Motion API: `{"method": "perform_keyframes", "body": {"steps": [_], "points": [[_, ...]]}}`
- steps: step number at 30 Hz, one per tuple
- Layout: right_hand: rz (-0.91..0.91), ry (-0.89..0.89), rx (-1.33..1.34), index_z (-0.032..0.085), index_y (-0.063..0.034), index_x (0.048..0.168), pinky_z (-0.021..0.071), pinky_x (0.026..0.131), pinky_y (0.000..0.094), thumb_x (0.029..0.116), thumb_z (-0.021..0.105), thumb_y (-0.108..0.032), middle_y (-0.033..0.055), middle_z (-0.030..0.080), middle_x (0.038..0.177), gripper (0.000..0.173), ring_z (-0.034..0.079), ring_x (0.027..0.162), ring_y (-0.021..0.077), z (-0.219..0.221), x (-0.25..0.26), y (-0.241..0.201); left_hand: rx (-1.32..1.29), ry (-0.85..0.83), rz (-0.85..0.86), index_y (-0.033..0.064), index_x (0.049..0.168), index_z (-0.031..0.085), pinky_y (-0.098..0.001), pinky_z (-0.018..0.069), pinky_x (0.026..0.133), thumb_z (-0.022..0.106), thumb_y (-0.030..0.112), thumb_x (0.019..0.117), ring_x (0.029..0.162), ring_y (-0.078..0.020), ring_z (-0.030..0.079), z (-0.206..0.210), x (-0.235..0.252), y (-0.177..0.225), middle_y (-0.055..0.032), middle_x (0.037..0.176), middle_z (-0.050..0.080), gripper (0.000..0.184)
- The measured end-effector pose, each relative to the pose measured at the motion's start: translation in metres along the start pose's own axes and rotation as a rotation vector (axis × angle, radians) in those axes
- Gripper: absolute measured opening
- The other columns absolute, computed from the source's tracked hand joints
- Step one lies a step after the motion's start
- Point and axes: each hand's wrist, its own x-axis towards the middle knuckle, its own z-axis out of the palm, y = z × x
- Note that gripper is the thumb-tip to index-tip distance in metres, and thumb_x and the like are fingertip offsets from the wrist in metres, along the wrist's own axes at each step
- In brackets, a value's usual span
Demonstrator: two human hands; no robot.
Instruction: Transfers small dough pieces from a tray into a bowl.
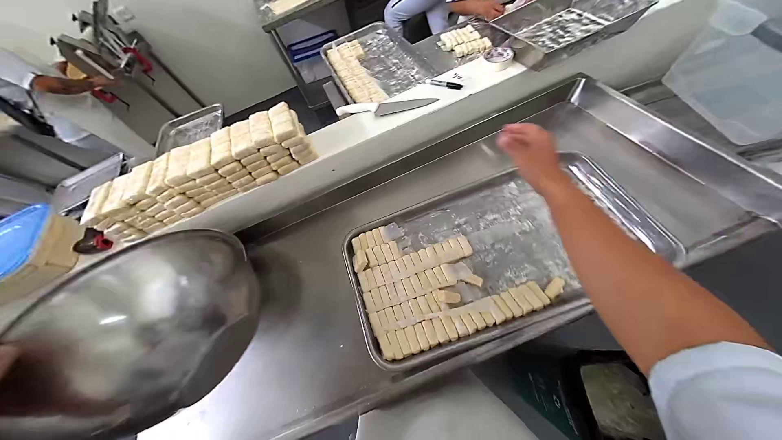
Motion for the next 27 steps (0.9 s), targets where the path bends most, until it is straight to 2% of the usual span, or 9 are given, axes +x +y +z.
{"method": "perform_keyframes", "body": {"steps": [1, 2, 6, 9, 11, 16, 21, 25, 27], "points": [[-0.068, -0.124, 0.052, 0.053, 0.0049, 0.138, 0.0527, 0.104, 0.0383, 0.1029, 0.06, -0.021, 0.022, 0.063, 0.132, 0.044, 0.066, 0.119, 0.024, 0.04, -0.003, -0.032, -0.087, -0.137, 0.231, -0.0168, 0.121, 0.054, -0.0291, 0.0523, 0.088, 0.048, 0.004, 0.1026, 0.097, -0.0112, 0.061, -0.002, 0.024, -0.056, -0.019, 0.108, 0.063, 0.028], [-0.13, -0.261, 0.076, 0.056, 0.0035, 0.136, 0.0546, 0.102, 0.0384, 0.1022, 0.061, -0.019, 0.02, 0.066, 0.128, 0.041, 0.067, 0.115, 0.0227, 0.076, -0.014, -0.062, -0.146, -0.12, 0.274, -0.0122, 0.122, 0.055, -0.0293, 0.0521, 0.089, 0.05, 0.008, 0.1032, 0.098, -0.0089, 0.061, 0.009, 0.034, -0.083, -0.0151, 0.11, 0.062, 0.029], [-0.268, -0.625, 0.003, 0.063, -0.0029, 0.132, 0.0553, 0.1, 0.0421, 0.1015, 0.063, -0.02, 0.0137, 0.069, 0.126, 0.035, 0.068, 0.113, 0.0214, 0.161, -0.082, -0.112, -0.122, -0.01, 0.347, -0.0062, 0.114, 0.067, -0.0428, 0.055, 0.081, 0.056, 0.016, 0.1005, 0.087, -0.0194, 0.066, 0.064, 0.025, -0.097, -0.0192, 0.102, 0.069, 0.028], [-0.147, -0.613, 0.107, 0.064, -0.0015, 0.129, 0.057, 0.098, 0.0395, 0.1017, 0.062, -0.018, 0.0127, 0.07, 0.123, 0.032, 0.07, 0.11, 0.0191, 0.174, -0.14, -0.084, -0.04, 0.065, 0.654, -0.0065, 0.099, 0.073, -0.0493, 0.056, 0.072, 0.053, 0.016, 0.0958, 0.078, -0.0311, 0.069, 0.105, -0.005, -0.113, -0.0209, 0.088, 0.07, 0.03], [0.016, -0.553, 0.164, 0.063, 0.0006, 0.13, 0.0569, 0.098, 0.0402, 0.1027, 0.06, -0.015, 0.0143, 0.07, 0.122, 0.032, 0.069, 0.11, 0.0206, 0.164, -0.182, -0.055, -0.072, 0.084, 0.803, -0.0009, 0.092, 0.076, -0.0418, 0.0583, 0.072, 0.057, 0.015, 0.0942, 0.077, -0.0288, 0.07, 0.133, -0.037, -0.141, -0.0171, 0.083, 0.072, 0.025], [0.322, -0.273, 0.129, 0.065, 0.0026, 0.12, 0.0598, 0.089, 0.0391, 0.0998, 0.06, -0.009, 0.0143, 0.072, 0.109, 0.024, 0.072, 0.097, 0.0208, 0.144, -0.258, -0.003, -0.2, -0.173, 0.825, 0.0075, 0.093, 0.078, -0.0358, 0.0564, 0.083, 0.067, 0.013, 0.0908, 0.086, -0.0235, 0.07, 0.18, -0.114, -0.233, -0.0119, 0.086, 0.072, 0.012], [0.242, -0.429, -0.171, 0.063, 0.0001, 0.129, 0.052, 0.104, 0.0488, 0.1008, 0.065, -0.018, 0.0177, 0.066, 0.131, 0.034, 0.064, 0.122, 0.0291, 0.192, -0.207, -0.034, -0.098, -0.419, 0.728, 0.0101, 0.1, 0.08, -0.0485, 0.0537, 0.09, 0.068, 0.009, 0.0869, 0.094, -0.0316, 0.07, 0.193, -0.126, -0.277, -0.0137, 0.098, 0.073, 0.018], [0.169, -0.567, -0.276, 0.05, 0.0037, 0.145, 0.0412, 0.113, 0.0571, 0.0976, 0.07, -0.024, 0.025, 0.055, 0.145, 0.058, 0.053, 0.135, 0.0386, 0.27, -0.139, -0.02, -0.072, -0.731, 0.618, 0.0026, 0.13, 0.068, -0.0622, 0.0464, 0.103, 0.079, 0.016, 0.0827, 0.115, -0.044, 0.064, 0.168, -0.094, -0.261, -0.0232, 0.122, 0.068, 0.05], [0.231, -0.61, -0.267, 0.046, 0.0062, 0.147, 0.0429, 0.11, 0.0591, 0.0909, 0.078, -0.026, 0.0285, 0.056, 0.14, 0.072, 0.055, 0.131, 0.0415, 0.303, -0.126, -0.007, -0.15, -0.72, 0.547, -0.0004, 0.13, 0.066, -0.0595, 0.0505, 0.1, 0.077, 0.017, 0.0864, 0.115, -0.041, 0.065, 0.155, -0.084, -0.24, -0.0232, 0.125, 0.067, 0.049]]}}
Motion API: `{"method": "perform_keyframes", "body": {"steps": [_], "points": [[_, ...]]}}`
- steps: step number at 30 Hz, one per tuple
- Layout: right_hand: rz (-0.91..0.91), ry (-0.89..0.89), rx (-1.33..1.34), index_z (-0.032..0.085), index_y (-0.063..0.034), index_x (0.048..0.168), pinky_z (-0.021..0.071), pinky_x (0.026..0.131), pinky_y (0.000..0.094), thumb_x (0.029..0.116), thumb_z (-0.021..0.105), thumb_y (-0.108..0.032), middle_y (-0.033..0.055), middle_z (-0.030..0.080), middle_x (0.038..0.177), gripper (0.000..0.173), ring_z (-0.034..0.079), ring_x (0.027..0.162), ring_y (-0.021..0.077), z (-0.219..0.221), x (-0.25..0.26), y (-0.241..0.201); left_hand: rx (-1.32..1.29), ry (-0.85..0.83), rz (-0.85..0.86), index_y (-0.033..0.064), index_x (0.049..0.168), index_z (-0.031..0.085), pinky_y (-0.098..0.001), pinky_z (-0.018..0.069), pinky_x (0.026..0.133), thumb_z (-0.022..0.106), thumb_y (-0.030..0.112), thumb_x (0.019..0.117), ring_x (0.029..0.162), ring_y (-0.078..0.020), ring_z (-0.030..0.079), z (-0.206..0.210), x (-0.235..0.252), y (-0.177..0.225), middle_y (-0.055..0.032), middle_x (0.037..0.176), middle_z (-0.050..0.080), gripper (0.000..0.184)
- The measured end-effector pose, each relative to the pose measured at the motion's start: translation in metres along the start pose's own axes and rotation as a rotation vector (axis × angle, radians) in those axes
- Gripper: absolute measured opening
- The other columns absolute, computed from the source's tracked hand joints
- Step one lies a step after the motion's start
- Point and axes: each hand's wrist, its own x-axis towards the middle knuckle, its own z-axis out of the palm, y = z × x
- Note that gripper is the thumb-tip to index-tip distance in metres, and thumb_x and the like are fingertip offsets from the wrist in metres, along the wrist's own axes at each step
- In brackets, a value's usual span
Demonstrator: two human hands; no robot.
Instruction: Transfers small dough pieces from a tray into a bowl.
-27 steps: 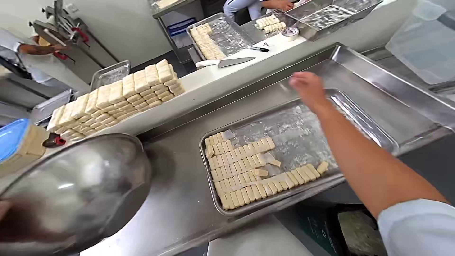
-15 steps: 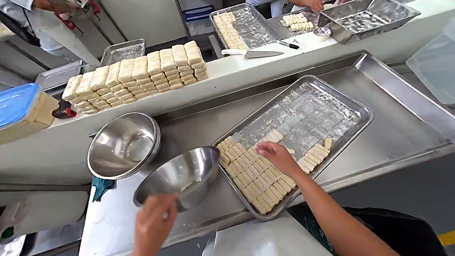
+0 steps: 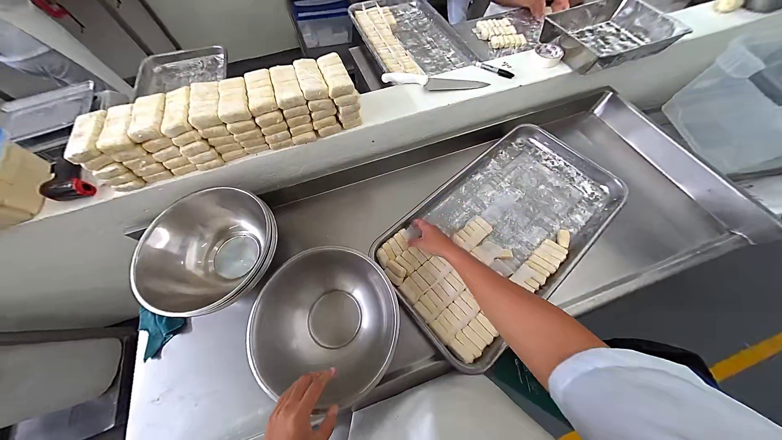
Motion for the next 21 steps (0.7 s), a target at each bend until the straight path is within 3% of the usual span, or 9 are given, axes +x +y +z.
{"method": "perform_keyframes", "body": {"steps": [3, 5, 7, 10, 12, 16, 19, 21], "points": [[0.132, -0.04, 0.124, 0.049, 0.0076, 0.139, 0.0469, 0.102, 0.0611, 0.0814, 0.087, -0.031, 0.031, 0.061, 0.127, 0.079, 0.06, 0.119, 0.0434, 0.016, 0.012, -0.007, -0.163, 0.245, -0.05, -0.0091, 0.123, 0.066, -0.0446, 0.0569, 0.094, 0.07, 0.009, 0.0897, 0.105, -0.03, 0.07, -0.005, 0.013, 0.024, -0.0245, 0.117, 0.068, 0.038], [0.176, -0.083, 0.191, 0.053, 0.0081, 0.134, 0.0462, 0.1, 0.0607, 0.0821, 0.087, -0.03, 0.0315, 0.061, 0.124, 0.073, 0.059, 0.117, 0.043, 0.014, 0.017, -0.005, -0.258, 0.411, -0.088, -0.0126, 0.119, 0.065, -0.0329, 0.0573, 0.093, 0.065, 0.006, 0.09, 0.101, -0.0199, 0.07, 0.005, 0.024, 0.036, -0.0236, 0.114, 0.069, 0.034], [0.174, -0.168, 0.253, 0.056, 0.0096, 0.133, 0.0445, 0.103, 0.0597, 0.0862, 0.084, -0.03, 0.0314, 0.059, 0.128, 0.067, 0.057, 0.12, 0.0417, 0.007, 0.022, -0.002, -0.301, 0.505, -0.123, -0.0129, 0.117, 0.065, -0.0273, 0.0571, 0.092, 0.063, 0.004, 0.0902, 0.099, -0.0134, 0.07, 0.019, 0.033, 0.048, -0.0206, 0.112, 0.07, 0.032], [0.128, -0.249, 0.254, 0.059, 0.01, 0.127, 0.0459, 0.1, 0.0583, 0.0856, 0.084, -0.028, 0.0298, 0.061, 0.124, 0.061, 0.059, 0.115, 0.0394, 0.005, 0.029, 0.003, -0.277, 0.543, -0.13, -0.0111, 0.115, 0.067, -0.0243, 0.0574, 0.091, 0.063, 0.006, 0.0912, 0.098, -0.0095, 0.07, 0.026, 0.044, 0.065, -0.0174, 0.111, 0.07, 0.03], [0.098, -0.246, 0.136, 0.057, 0.0078, 0.126, 0.0479, 0.094, 0.0633, 0.0812, 0.086, -0.027, 0.03, 0.062, 0.117, 0.064, 0.061, 0.11, 0.0431, 0.012, 0.03, 0.001, -0.242, 0.552, -0.141, -0.0102, 0.114, 0.067, -0.0242, 0.0576, 0.09, 0.062, 0.007, 0.0919, 0.097, -0.0098, 0.07, 0.021, 0.048, 0.072, -0.0168, 0.111, 0.071, 0.029], [0.025, -0.189, 0.028, 0.055, 0.0017, 0.13, 0.052, 0.085, 0.0645, 0.0867, 0.082, -0.027, 0.0269, 0.066, 0.107, 0.059, 0.066, 0.1, 0.0442, 0.021, 0.018, -0.009, -0.213, 0.611, -0.154, -0.0099, 0.113, 0.067, -0.0231, 0.0581, 0.088, 0.061, 0.007, 0.0919, 0.096, -0.009, 0.07, 0.011, 0.049, 0.077, -0.0149, 0.11, 0.071, 0.028], [-0.052, -0.131, 0.294, 0.055, 0.0058, 0.13, 0.0531, 0.091, 0.0599, 0.0836, 0.084, -0.019, 0.0271, 0.066, 0.11, 0.06, 0.066, 0.102, 0.0398, 0.001, 0.011, -0.002, -0.199, 0.626, -0.14, -0.0107, 0.114, 0.067, -0.0228, 0.0579, 0.088, 0.061, 0.008, 0.0934, 0.095, -0.0078, 0.07, 0.005, 0.044, 0.078, -0.0155, 0.11, 0.07, 0.028], [-0.107, -0.079, 0.568, 0.054, 0.0063, 0.13, 0.0574, 0.09, 0.0486, 0.0845, 0.081, -0.011, 0.0216, 0.067, 0.111, 0.056, 0.068, 0.1, 0.0288, -0.031, -0.006, -0.008, -0.206, 0.638, -0.143, -0.011, 0.114, 0.066, -0.0236, 0.0582, 0.088, 0.061, 0.006, 0.0939, 0.096, -0.0081, 0.07, -0.001, 0.037, 0.073, -0.0162, 0.111, 0.07, 0.027]]}}
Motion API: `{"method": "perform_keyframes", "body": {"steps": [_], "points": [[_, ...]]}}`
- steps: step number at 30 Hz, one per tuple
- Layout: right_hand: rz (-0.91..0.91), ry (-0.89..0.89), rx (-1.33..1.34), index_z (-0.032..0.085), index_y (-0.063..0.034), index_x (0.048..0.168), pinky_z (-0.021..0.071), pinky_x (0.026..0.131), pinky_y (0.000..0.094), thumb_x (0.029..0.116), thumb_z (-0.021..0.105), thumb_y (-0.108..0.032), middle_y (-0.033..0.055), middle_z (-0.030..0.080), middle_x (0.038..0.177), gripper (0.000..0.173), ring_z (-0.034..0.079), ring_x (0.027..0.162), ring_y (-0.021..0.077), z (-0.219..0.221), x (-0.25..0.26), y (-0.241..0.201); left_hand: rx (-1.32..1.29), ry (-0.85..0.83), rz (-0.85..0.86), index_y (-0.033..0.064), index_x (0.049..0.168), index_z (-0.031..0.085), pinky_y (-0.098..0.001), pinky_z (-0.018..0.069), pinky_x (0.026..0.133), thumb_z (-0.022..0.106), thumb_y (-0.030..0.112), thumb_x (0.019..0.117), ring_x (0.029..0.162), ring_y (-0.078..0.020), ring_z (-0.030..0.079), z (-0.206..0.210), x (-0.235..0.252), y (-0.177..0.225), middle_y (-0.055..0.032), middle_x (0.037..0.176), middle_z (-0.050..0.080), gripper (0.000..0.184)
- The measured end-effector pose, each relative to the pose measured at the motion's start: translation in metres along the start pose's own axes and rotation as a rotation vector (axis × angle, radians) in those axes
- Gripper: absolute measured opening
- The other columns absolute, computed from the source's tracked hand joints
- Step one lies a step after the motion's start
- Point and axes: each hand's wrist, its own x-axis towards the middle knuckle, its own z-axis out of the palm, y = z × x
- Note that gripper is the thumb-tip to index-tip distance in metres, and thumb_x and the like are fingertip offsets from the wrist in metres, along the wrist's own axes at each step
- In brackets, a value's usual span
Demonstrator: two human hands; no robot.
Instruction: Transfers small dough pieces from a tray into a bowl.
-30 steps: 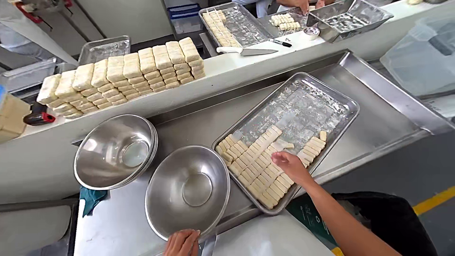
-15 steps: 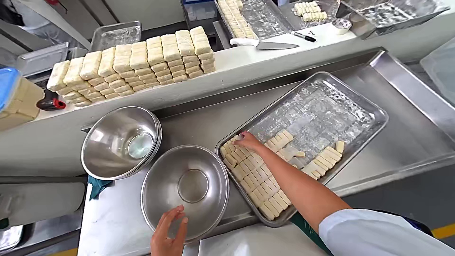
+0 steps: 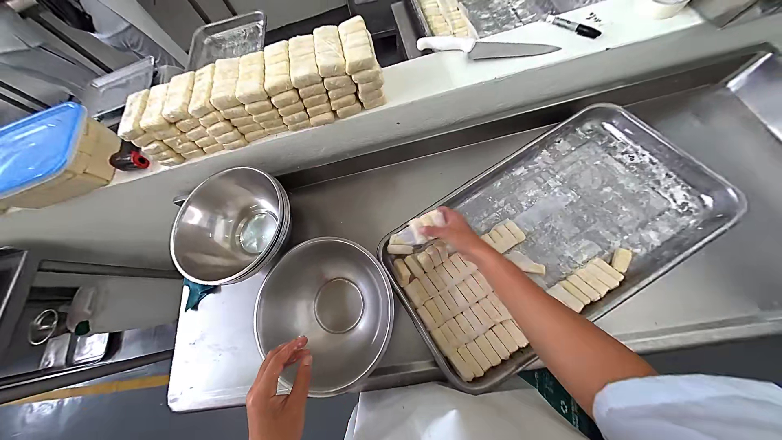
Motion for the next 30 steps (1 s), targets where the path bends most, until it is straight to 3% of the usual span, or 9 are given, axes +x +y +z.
{"method": "perform_keyframes", "body": {"steps": [5, 8, 11, 14, 16, 18, 21, 25, 30], "points": [[-0.166, 0.088, 0.074, 0.057, 0.0005, 0.121, 0.06, 0.082, 0.0327, 0.0819, 0.078, -0.005, 0.0079, 0.068, 0.1, 0.045, 0.068, 0.089, 0.0127, -0.028, -0.059, -0.085, -0.209, 0.058, -0.058, -0.0097, 0.118, 0.064, -0.0262, 0.0602, 0.086, 0.061, 0.009, 0.0952, 0.096, -0.0088, 0.071, -0.014, 0.001, -0.017, -0.0091, 0.112, 0.071, 0.03], [-0.241, 0.028, 0.022, 0.057, -0.0038, 0.117, 0.0607, 0.075, 0.0283, 0.0757, 0.081, -0.009, 0.0035, 0.068, 0.094, 0.048, 0.069, 0.083, 0.0094, 0.003, -0.088, -0.126, -0.409, 0.017, -0.11, -0.0077, 0.125, 0.06, -0.0314, 0.0613, 0.087, 0.06, 0.019, 0.0988, 0.099, -0.0137, 0.072, -0.011, 0.019, -0.013, -0.0074, 0.115, 0.073, 0.038], [-0.23, -0.09, -0.006, 0.06, -0.0075, 0.116, 0.0606, 0.07, 0.0279, 0.0738, 0.083, -0.017, 0.0021, 0.069, 0.09, 0.049, 0.069, 0.079, 0.0098, 0.058, -0.112, -0.15, -0.523, -0.091, -0.15, -0.0062, 0.136, 0.055, -0.0382, 0.057, 0.099, 0.059, 0.034, 0.0993, 0.115, -0.02, 0.068, -0.005, 0.042, -0.005, -0.0115, 0.126, 0.07, 0.055], [-0.172, -0.243, 0.02, 0.06, -0.0053, 0.119, 0.0603, 0.073, 0.0321, 0.08, 0.081, -0.014, 0.0063, 0.07, 0.095, 0.045, 0.069, 0.083, 0.0141, 0.121, -0.121, -0.139, -0.551, -0.235, -0.173, 0.0021, 0.144, 0.053, -0.039, 0.0501, 0.108, 0.061, 0.043, 0.0982, 0.128, -0.0177, 0.06, 0.0, 0.059, -0.007, -0.0088, 0.138, 0.063, 0.062], [-0.073, -0.329, 0.01, 0.06, -0.0011, 0.125, 0.061, 0.08, 0.0382, 0.0873, 0.077, -0.01, 0.0118, 0.07, 0.103, 0.042, 0.07, 0.089, 0.0191, 0.157, -0.119, -0.114, -0.552, -0.311, -0.262, 0.0018, 0.143, 0.054, -0.0394, 0.0532, 0.104, 0.065, 0.029, 0.0979, 0.12, -0.0179, 0.064, 0.006, 0.065, -0.019, -0.0103, 0.131, 0.066, 0.053], [0.017, -0.371, -0.051, 0.06, -0.0014, 0.128, 0.0591, 0.087, 0.0413, 0.0936, 0.073, -0.011, 0.0137, 0.069, 0.11, 0.038, 0.069, 0.097, 0.0212, 0.18, -0.115, -0.086, -0.569, -0.29, -0.387, -0.0005, 0.131, 0.061, -0.0388, 0.0577, 0.092, 0.067, 0.015, 0.0984, 0.102, -0.0187, 0.07, 0.013, 0.064, -0.043, -0.0118, 0.112, 0.072, 0.037], [0.042, -0.378, -0.172, 0.067, -0.0038, 0.123, 0.057, 0.091, 0.0393, 0.0948, 0.073, -0.016, 0.0102, 0.071, 0.11, 0.032, 0.068, 0.099, 0.018, 0.194, -0.108, -0.06, -0.597, -0.27, -0.448, -0.0015, 0.122, 0.065, -0.0357, 0.0581, 0.086, 0.064, 0.011, 0.0992, 0.091, -0.0168, 0.07, 0.013, 0.057, -0.077, -0.0109, 0.1, 0.072, 0.026], [0.06, -0.369, -0.187, 0.07, -0.005, 0.114, 0.06, 0.085, 0.0344, 0.0923, 0.077, -0.018, 0.007, 0.073, 0.104, 0.026, 0.071, 0.091, 0.0148, 0.205, -0.112, -0.052, -0.629, -0.386, -0.444, -0.0015, 0.131, 0.059, -0.0364, 0.0574, 0.09, 0.066, 0.014, 0.0969, 0.099, -0.0183, 0.069, 0.015, 0.051, -0.088, -0.0137, 0.112, 0.069, 0.039], [0.028, -0.414, -0.208, 0.068, -0.0033, 0.119, 0.0584, 0.086, 0.0342, 0.0929, 0.074, -0.009, 0.0086, 0.072, 0.105, 0.028, 0.069, 0.092, 0.0146, 0.203, -0.111, -0.056, -0.598, -0.385, -0.386, 0.0007, 0.118, 0.068, -0.0354, 0.0592, 0.084, 0.072, 0.013, 0.0945, 0.088, -0.0161, 0.071, 0.017, 0.054, -0.09, -0.0092, 0.098, 0.073, 0.027]]}}
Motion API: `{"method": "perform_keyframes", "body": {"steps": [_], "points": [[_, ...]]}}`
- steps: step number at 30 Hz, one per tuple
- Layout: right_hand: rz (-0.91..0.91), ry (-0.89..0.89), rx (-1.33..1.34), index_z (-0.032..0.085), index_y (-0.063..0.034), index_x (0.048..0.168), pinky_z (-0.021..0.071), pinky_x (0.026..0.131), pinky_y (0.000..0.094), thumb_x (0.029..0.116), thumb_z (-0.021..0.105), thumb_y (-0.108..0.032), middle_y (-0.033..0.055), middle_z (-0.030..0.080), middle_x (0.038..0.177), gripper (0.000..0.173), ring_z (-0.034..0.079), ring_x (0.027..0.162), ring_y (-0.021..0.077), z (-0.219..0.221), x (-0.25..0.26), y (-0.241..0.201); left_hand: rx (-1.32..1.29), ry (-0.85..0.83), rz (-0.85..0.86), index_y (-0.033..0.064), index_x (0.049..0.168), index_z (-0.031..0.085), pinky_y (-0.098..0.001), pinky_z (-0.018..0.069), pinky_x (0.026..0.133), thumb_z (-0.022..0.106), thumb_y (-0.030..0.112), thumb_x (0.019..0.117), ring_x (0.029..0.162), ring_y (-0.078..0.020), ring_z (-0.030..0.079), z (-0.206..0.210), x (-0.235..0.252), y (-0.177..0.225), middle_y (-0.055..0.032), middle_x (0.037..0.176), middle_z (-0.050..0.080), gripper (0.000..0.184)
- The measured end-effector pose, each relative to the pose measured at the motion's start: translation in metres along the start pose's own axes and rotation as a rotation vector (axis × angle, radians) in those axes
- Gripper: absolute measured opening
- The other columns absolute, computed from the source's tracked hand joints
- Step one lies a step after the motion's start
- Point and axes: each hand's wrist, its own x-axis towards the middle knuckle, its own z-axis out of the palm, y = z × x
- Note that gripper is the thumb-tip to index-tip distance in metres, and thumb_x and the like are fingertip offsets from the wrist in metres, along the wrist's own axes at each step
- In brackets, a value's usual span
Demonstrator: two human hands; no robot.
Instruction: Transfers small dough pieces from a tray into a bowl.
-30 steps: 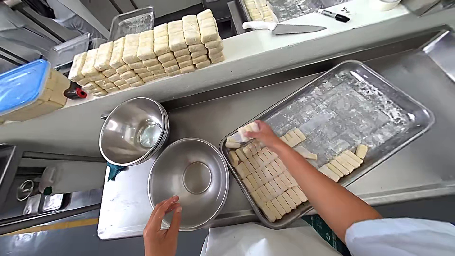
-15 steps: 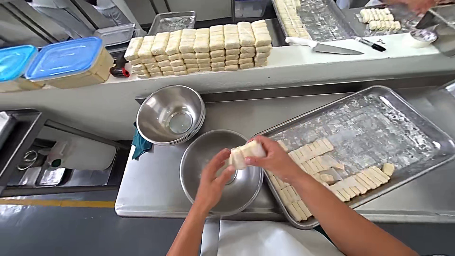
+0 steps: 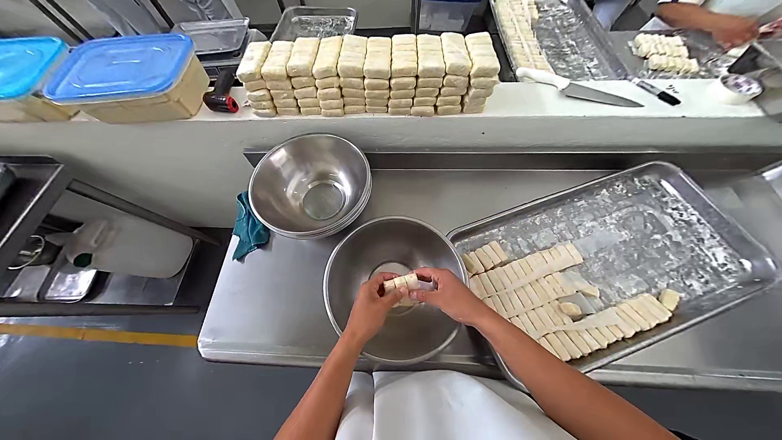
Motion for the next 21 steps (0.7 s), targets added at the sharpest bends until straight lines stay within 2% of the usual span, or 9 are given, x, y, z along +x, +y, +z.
{"method": "perform_keyframes", "body": {"steps": [5, 8, 11, 13, 14, 16, 18, 20, 21], "points": [[-0.157, 0.278, -0.377, 0.066, -0.0033, 0.122, 0.0582, 0.087, 0.043, 0.0959, 0.072, -0.02, 0.0131, 0.066, 0.112, 0.031, 0.067, 0.097, 0.0236, 0.013, -0.006, 0.003, 0.178, 0.156, 0.036, 0.0061, 0.114, 0.07, -0.0375, 0.0596, 0.076, 0.076, 0.022, 0.093, 0.08, -0.0154, 0.07, 0.015, 0.002, 0.011, -0.006, 0.091, 0.072, 0.027], [-0.108, 0.32, -0.315, 0.062, -0.0024, 0.121, 0.0576, 0.087, 0.0442, 0.0922, 0.078, -0.023, 0.0138, 0.065, 0.112, 0.039, 0.067, 0.098, 0.0243, 0.007, -0.008, 0.002, 0.211, 0.233, 0.033, 0.0069, 0.115, 0.071, -0.0375, 0.0593, 0.074, 0.076, 0.026, 0.093, 0.077, -0.0153, 0.069, 0.02, -0.001, 0.013, -0.0061, 0.09, 0.072, 0.03], [-0.004, 0.353, -0.082, 0.056, -0.0009, 0.126, 0.0557, 0.078, 0.0442, 0.0857, 0.085, -0.023, 0.0149, 0.065, 0.101, 0.054, 0.065, 0.088, 0.0246, -0.009, -0.007, 0.007, 0.234, 0.271, 0.002, 0.0052, 0.131, 0.06, -0.0403, 0.0565, 0.072, 0.074, 0.028, 0.0954, 0.075, -0.0193, 0.064, 0.015, -0.002, 0.011, -0.0109, 0.091, 0.067, 0.045], [-0.029, 0.411, -0.059, 0.057, -0.0012, 0.124, 0.0507, 0.068, 0.0374, 0.0826, 0.086, -0.022, 0.0095, 0.059, 0.088, 0.054, 0.058, 0.075, 0.0193, -0.018, -0.005, 0.018, 0.234, 0.277, -0.018, 0.0055, 0.141, 0.053, -0.0388, 0.0554, 0.07, 0.073, 0.027, 0.0965, 0.072, -0.0194, 0.062, 0.008, -0.004, 0.012, -0.0123, 0.09, 0.066, 0.053], [-0.069, 0.421, -0.107, 0.059, -0.0014, 0.122, 0.0498, 0.069, 0.0368, 0.0819, 0.087, -0.022, 0.0089, 0.059, 0.09, 0.054, 0.057, 0.078, 0.019, -0.021, -0.007, 0.02, 0.225, 0.277, -0.013, 0.006, 0.142, 0.053, -0.0377, 0.0544, 0.069, 0.072, 0.026, 0.0972, 0.071, -0.0187, 0.061, 0.006, -0.006, 0.014, -0.0123, 0.09, 0.065, 0.052], [-0.177, 0.364, -0.209, 0.06, -0.0022, 0.13, 0.0538, 0.085, 0.0457, 0.0793, 0.088, -0.025, 0.0155, 0.062, 0.118, 0.062, 0.062, 0.105, 0.027, -0.019, -0.013, 0.016, 0.179, 0.241, 0.038, 0.0064, 0.141, 0.054, -0.0337, 0.0525, 0.067, 0.068, 0.023, 0.0995, 0.07, -0.0157, 0.059, 0.005, -0.009, 0.019, -0.0099, 0.089, 0.066, 0.046], [-0.21, 0.173, -0.222, 0.053, -0.0078, 0.145, 0.0526, 0.099, 0.0488, 0.0752, 0.09, -0.03, 0.015, 0.055, 0.141, 0.082, 0.057, 0.125, 0.028, -0.007, -0.018, 0.005, 0.124, 0.147, 0.086, 0.0073, 0.141, 0.054, -0.0315, 0.0555, 0.07, 0.065, 0.018, 0.1001, 0.074, -0.014, 0.064, 0.01, -0.013, 0.031, -0.0081, 0.096, 0.069, 0.044], [-0.216, -0.007, -0.207, 0.046, -0.0094, 0.151, 0.049, 0.108, 0.0452, 0.0792, 0.088, -0.027, 0.0129, 0.054, 0.145, 0.085, 0.056, 0.13, 0.0234, 0.007, -0.019, -0.004, 0.097, 0.05, 0.137, 0.0077, 0.14, 0.055, -0.0296, 0.0571, 0.072, 0.066, 0.015, 0.0991, 0.078, -0.0126, 0.066, 0.016, -0.017, 0.047, -0.0056, 0.101, 0.071, 0.043], [-0.227, -0.049, -0.227, 0.049, -0.0086, 0.148, 0.0493, 0.108, 0.0428, 0.0852, 0.083, -0.025, 0.0117, 0.059, 0.139, 0.074, 0.059, 0.126, 0.0205, 0.01, -0.017, -0.003, 0.109, 0.038, 0.172, 0.0078, 0.139, 0.057, -0.029, 0.058, 0.072, 0.067, 0.014, 0.0985, 0.079, -0.0121, 0.067, 0.018, -0.018, 0.055, -0.0049, 0.103, 0.071, 0.042]]}}
